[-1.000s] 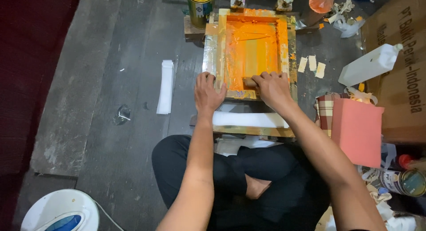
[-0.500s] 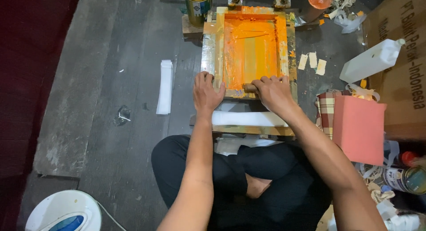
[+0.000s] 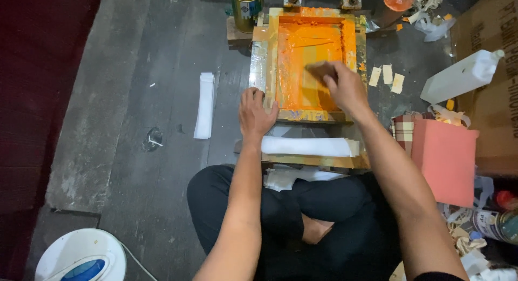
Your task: Manually screen printing orange ink onto white labels using a squeegee and a wooden frame.
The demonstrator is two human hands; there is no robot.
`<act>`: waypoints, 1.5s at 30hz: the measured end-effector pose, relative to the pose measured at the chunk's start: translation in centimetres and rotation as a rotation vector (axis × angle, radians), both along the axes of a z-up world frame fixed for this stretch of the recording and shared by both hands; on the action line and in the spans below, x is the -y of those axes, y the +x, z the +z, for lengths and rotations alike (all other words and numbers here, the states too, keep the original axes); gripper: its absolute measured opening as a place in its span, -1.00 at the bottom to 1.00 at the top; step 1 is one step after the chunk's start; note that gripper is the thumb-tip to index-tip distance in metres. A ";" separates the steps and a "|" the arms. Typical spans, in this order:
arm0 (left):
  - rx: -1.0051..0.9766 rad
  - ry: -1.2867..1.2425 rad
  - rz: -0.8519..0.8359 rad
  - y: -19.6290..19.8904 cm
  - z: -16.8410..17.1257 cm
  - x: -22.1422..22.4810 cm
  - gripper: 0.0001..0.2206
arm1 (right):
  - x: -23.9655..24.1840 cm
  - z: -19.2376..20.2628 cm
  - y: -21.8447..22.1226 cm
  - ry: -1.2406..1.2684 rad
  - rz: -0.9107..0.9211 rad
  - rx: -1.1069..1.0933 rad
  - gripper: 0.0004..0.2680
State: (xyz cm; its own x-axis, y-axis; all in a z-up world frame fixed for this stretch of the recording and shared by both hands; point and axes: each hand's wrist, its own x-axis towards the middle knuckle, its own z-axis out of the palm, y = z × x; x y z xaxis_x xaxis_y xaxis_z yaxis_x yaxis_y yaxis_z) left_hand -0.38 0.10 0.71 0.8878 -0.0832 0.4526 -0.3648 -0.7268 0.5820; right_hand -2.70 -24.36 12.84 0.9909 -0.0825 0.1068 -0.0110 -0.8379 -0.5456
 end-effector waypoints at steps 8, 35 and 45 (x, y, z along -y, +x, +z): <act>0.061 -0.021 0.035 -0.3 1.0 0.4 -0.67 | -1.1 -1.0 6.0 -0.271 0.056 0.482 -0.78; 0.014 -0.010 -0.003 0.4 -1.0 -0.1 -0.63 | -2.0 -0.9 -1.2 -0.489 0.265 0.116 -0.84; 0.013 -0.007 -0.002 0.3 -0.6 0.0 -0.64 | -2.7 -0.6 -5.3 -0.531 0.251 0.025 -0.86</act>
State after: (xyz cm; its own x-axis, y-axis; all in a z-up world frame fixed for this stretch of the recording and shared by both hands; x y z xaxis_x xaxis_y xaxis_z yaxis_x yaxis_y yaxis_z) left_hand -0.07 0.08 0.12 0.8816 -0.0821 0.4648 -0.3740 -0.7221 0.5819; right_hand -7.95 -21.64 12.26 0.9697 0.2257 0.0932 0.2308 -0.9718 -0.0481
